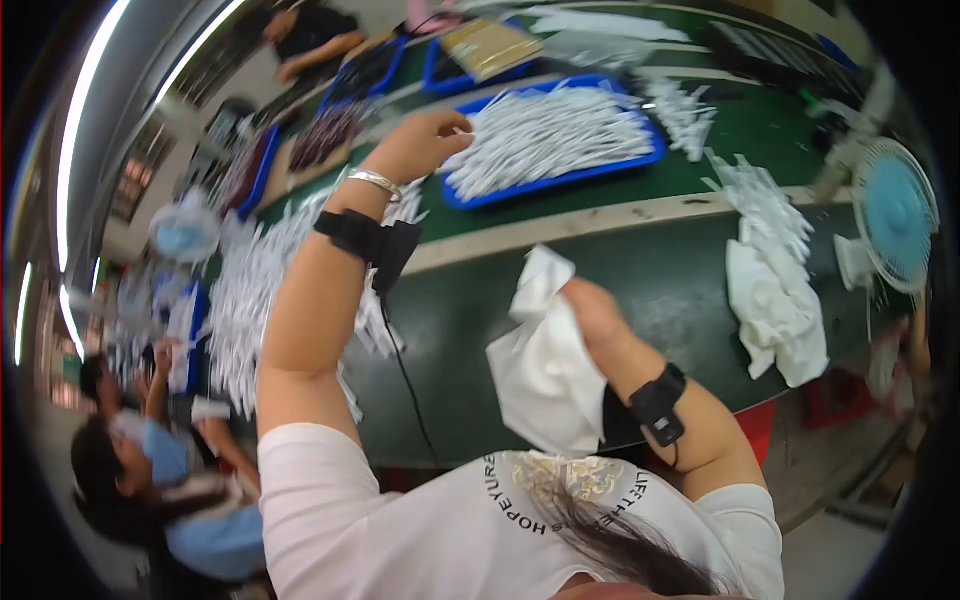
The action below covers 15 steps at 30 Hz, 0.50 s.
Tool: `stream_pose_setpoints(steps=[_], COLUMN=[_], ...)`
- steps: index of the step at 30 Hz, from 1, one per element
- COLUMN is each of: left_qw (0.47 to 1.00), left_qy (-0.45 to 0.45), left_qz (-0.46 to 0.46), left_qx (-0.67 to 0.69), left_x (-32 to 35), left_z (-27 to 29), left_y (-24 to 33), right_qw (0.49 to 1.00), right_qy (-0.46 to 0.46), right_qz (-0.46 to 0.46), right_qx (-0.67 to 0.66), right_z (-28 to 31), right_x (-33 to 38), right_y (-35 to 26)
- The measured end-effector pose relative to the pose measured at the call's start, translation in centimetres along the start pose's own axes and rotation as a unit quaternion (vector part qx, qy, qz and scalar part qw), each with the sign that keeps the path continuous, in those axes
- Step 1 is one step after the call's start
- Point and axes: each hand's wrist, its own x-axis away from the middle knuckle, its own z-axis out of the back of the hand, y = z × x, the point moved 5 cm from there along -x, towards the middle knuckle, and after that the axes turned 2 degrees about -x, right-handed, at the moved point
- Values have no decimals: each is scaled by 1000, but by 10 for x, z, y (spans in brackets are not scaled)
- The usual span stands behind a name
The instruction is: The person picks up a white plastic component from a pile, wipes it with a cloth, and places it into a blue tray. They then pick up a glass bottle, pour liquid onto the cloth, and resume wiping the components.
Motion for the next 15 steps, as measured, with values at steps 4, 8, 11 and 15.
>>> stream_pose_setpoints(steps=[4,8,11,15], left_qw=[996,971,941,929], left_qy=[-81,-124,-56,104], left_qz=[45,201,334,347], left_qx=[-2,-37,-15,-70], left_x=[149,290,387,448], left_z=[36,59,48,17], left_y=[10,-19,-79,-127], right_qw=[1000,998,995,993], right_qy=[19,-42,-52,-30], right_qz=[-19,-27,-3,18], right_qx=[4,49,86,114], right_z=[18,-5,-9,-13], right_x=[-4,3,-1,5], right_y=[0,3,11,12])
